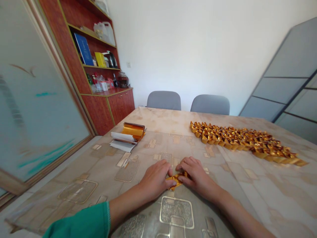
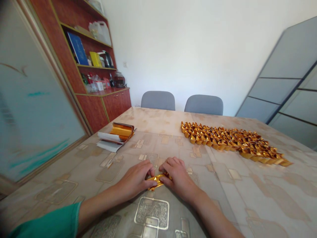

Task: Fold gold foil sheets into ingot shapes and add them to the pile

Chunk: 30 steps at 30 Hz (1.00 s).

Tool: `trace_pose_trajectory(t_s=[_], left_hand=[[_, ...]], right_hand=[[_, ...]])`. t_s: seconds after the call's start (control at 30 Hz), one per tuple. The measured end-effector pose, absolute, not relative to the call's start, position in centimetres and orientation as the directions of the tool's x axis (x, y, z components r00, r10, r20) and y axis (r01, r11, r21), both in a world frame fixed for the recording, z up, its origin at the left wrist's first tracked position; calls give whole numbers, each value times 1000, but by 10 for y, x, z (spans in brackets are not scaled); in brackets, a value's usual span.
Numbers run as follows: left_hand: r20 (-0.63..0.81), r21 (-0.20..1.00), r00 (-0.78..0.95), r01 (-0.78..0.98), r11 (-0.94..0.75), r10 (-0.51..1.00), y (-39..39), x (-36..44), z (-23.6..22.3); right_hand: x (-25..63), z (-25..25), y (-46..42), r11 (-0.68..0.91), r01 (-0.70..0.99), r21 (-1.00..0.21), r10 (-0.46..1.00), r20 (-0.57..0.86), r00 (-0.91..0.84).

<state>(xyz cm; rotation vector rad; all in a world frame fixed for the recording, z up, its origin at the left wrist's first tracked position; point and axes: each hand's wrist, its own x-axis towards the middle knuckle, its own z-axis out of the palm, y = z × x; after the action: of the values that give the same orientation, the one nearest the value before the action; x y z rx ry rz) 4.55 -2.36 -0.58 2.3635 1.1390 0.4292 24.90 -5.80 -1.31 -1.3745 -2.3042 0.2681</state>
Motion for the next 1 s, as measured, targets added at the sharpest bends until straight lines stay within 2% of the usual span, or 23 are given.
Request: trace_pose_trajectory(t_s=[0.2,0.27,0.33,0.47,0.53,0.63,0.8,0.9,1.0], left_hand=[[68,656,633,553,-513,771,-25,48,-7],[110,671,641,516,-532,760,-27,49,-6],[183,638,644,496,-589,742,-27,50,-6],[332,496,666,479,-725,668,-26,47,-6],[402,454,673,443,-773,621,-25,45,-6],[471,454,656,392,-800,589,-25,42,-4],[435,601,582,380,-703,687,-25,42,4],[321,781,503,338,-524,802,-24,45,5],[170,936,467,198,-290,868,-23,49,4]], right_hand=[[252,-17,-54,525,714,-463,851,283,-442],[251,-17,-54,539,696,-475,842,324,-432],[251,-15,-55,558,686,-467,827,379,-415],[250,-10,-58,590,665,-457,800,444,-405],[251,-7,-58,585,630,-511,807,441,-393],[258,-1,-58,544,574,-611,838,422,-345],[274,7,-57,457,505,-732,889,393,-234],[279,11,-55,382,466,-798,923,357,-145],[282,15,-52,264,392,-881,961,277,-25]])
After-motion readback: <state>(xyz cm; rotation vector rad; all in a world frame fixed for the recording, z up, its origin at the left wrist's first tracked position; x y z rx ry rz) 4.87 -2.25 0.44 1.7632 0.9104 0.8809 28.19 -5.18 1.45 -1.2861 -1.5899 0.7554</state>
